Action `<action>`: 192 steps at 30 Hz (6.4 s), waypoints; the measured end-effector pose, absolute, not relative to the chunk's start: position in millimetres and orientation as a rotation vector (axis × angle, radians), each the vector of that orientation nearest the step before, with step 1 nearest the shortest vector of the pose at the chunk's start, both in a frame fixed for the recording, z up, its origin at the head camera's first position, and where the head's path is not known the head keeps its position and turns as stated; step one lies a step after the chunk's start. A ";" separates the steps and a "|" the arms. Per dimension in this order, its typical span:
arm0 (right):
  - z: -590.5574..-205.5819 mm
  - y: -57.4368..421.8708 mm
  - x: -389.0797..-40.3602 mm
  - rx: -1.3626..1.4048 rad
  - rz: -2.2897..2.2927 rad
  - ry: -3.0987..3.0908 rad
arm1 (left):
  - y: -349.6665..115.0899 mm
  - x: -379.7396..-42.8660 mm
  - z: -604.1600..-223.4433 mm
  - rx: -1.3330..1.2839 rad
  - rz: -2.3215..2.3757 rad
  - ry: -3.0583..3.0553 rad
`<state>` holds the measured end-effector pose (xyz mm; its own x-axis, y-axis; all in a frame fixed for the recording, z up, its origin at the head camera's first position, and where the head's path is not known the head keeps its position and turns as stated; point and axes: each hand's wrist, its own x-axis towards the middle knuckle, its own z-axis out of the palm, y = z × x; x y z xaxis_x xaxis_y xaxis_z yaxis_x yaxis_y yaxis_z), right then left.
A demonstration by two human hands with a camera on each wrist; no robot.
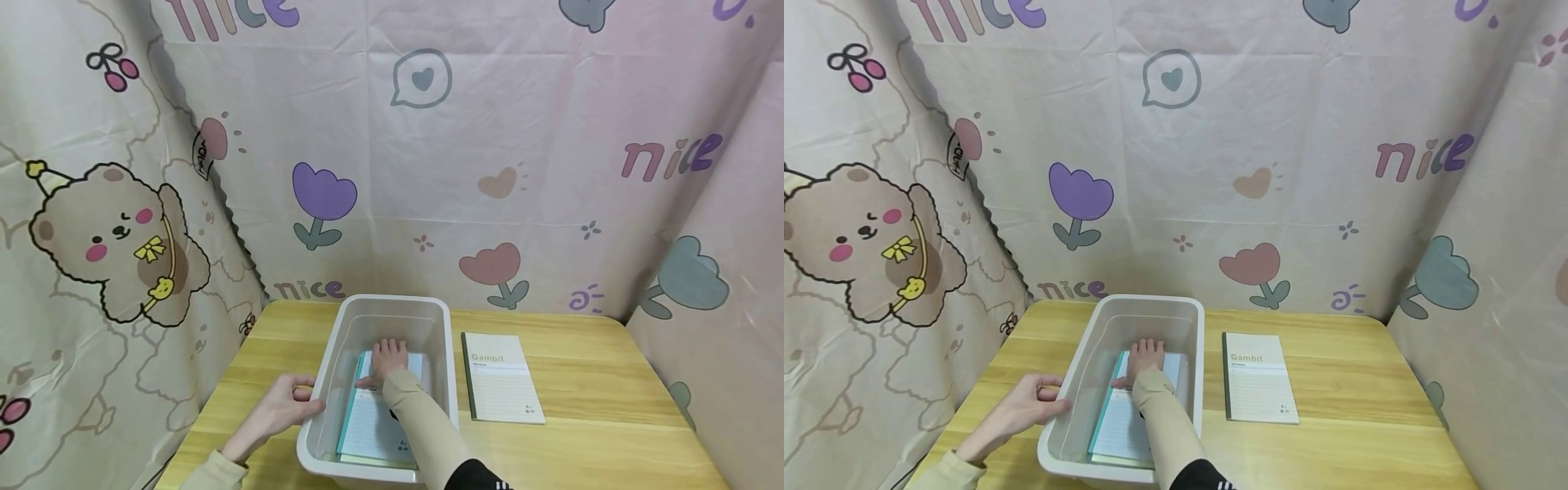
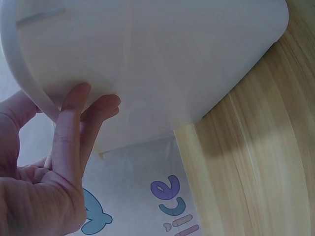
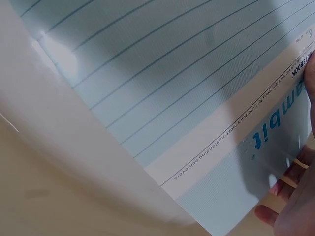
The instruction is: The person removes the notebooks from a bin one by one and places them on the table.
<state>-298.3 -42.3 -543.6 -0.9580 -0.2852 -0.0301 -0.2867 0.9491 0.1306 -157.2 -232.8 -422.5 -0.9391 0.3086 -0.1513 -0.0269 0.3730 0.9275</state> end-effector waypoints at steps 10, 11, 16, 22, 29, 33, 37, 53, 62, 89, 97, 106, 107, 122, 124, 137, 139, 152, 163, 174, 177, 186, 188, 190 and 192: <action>-534.3 -45.0 -293.9 -0.571 0.153 3.144 | -231.8 -155.6 -421.4 0.246 1.590 2.315; -534.0 -45.2 -294.3 -0.575 0.143 3.146 | -231.8 -155.4 -421.5 0.247 1.591 2.316; -531.5 -45.4 -296.1 -0.598 0.089 3.132 | -231.7 -153.7 -422.5 0.232 1.594 2.316; -522.8 -43.5 -298.8 -0.635 0.087 3.116 | -231.0 -154.7 -421.7 0.231 1.591 2.322; -511.8 -39.3 -300.9 -0.675 -0.019 3.132 | -230.7 -154.5 -419.7 0.235 1.587 2.323; -507.7 -37.1 -302.2 -0.695 0.005 3.156 | -229.9 -154.2 -419.5 0.245 1.586 2.328; -504.9 -35.4 -303.2 -0.663 0.040 3.162 | -230.0 -154.2 -420.1 0.246 1.580 2.334; -482.3 -34.0 -303.4 -0.567 0.161 3.231 | -230.4 -156.4 -421.9 0.229 1.567 2.354; -470.4 -35.6 -303.6 -0.630 0.248 3.304 | -232.3 -156.7 -421.0 0.215 1.541 2.349; -381.4 -30.0 -301.5 -0.689 0.102 3.381 | -230.8 -157.8 -419.2 0.192 1.518 2.364; -338.4 -18.9 -298.9 -0.694 0.074 3.390 | -231.7 -158.0 -420.2 0.192 1.513 2.365; -283.9 1.1 -287.5 -0.681 0.090 3.401 | -231.5 -159.6 -421.0 0.191 1.502 2.375; -279.8 4.6 -285.4 -0.684 0.086 3.406 | -231.3 -159.6 -421.1 0.188 1.500 2.379; -271.6 114.5 -267.6 -0.659 -0.074 3.485 | -232.3 -157.1 -420.1 0.192 1.520 2.355; -282.5 135.0 -268.7 -0.672 -0.053 3.490 | -231.6 -156.8 -420.3 0.186 1.522 2.359; -395.8 249.3 -285.4 -0.635 -0.070 3.489 | -232.6 -155.7 -422.1 0.238 1.555 2.337; -411.9 262.7 -287.2 -0.607 -0.075 3.480 | -233.0 -155.9 -421.5 0.247 1.557 2.337; -475.9 323.6 -302.4 -0.414 -0.121 3.342 | -232.6 -155.6 -421.3 0.217 1.562 2.327; -487.6 339.3 -316.8 -0.434 -0.171 3.291 | -231.3 -157.4 -419.2 0.184 1.545 2.339; -495.9 333.0 -316.4 -0.455 -0.139 3.345 | -230.8 -155.2 -419.7 0.190 1.538 2.354; -495.6 330.8 -315.9 -0.456 -0.116 3.372 | -231.5 -155.9 -420.2 0.203 1.539 2.355; -497.5 325.8 -311.3 -0.448 -0.121 3.369 | -231.7 -156.6 -421.2 0.221 1.547 2.348; -497.8 324.6 -309.1 -0.427 -0.132 3.367 | -232.5 -156.8 -421.3 0.239 1.542 2.352; -496.8 322.8 -306.8 -0.390 -0.158 3.362 | -232.8 -157.0 -420.9 0.250 1.541 2.354; -493.5 319.2 -304.5 -0.345 -0.194 3.357 | -232.4 -156.8 -420.2 0.250 1.539 2.356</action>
